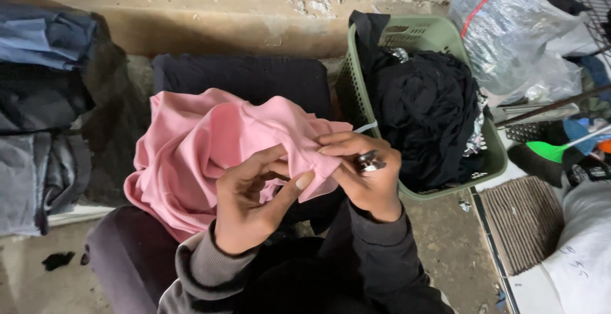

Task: Trimming loose threads from a pink garment using small thread snips during quality inspection

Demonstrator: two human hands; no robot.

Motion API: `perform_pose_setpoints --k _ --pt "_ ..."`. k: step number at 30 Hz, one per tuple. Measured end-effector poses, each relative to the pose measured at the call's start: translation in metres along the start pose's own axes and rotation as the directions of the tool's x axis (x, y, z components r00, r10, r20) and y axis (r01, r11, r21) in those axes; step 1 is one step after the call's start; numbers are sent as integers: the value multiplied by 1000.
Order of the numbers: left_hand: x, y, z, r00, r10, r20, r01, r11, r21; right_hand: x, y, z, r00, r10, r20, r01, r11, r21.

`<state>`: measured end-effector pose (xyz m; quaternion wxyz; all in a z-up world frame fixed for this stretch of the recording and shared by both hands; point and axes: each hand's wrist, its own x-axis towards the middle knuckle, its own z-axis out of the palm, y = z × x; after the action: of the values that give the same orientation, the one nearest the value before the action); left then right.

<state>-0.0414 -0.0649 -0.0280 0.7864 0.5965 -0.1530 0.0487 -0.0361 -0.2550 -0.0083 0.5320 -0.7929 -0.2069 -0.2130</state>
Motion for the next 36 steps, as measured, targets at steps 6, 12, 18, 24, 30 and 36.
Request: perform_pose_setpoints --k 6,12,18,24,30,36 --pt "0 5 -3 998 21 58 -19 999 -33 -5 3 2 991 35 -127 -46 995 -85" --pt "-1 17 -7 999 -20 27 22 998 -54 -6 -1 -2 986 100 -134 -118 984 -132" --pt "6 35 -2 984 147 105 -167 961 220 8 -21 10 997 30 -72 -36 996 -86" --pt "-5 7 13 924 379 57 -356 795 491 17 -31 10 989 138 -45 -144 978 -152" --pt "-3 19 13 887 455 81 -407 684 606 16 -15 -4 986 169 4 -163 959 -232" --pt "-12 0 34 864 503 23 -320 514 796 24 -24 0 984 173 47 -160 965 -206"
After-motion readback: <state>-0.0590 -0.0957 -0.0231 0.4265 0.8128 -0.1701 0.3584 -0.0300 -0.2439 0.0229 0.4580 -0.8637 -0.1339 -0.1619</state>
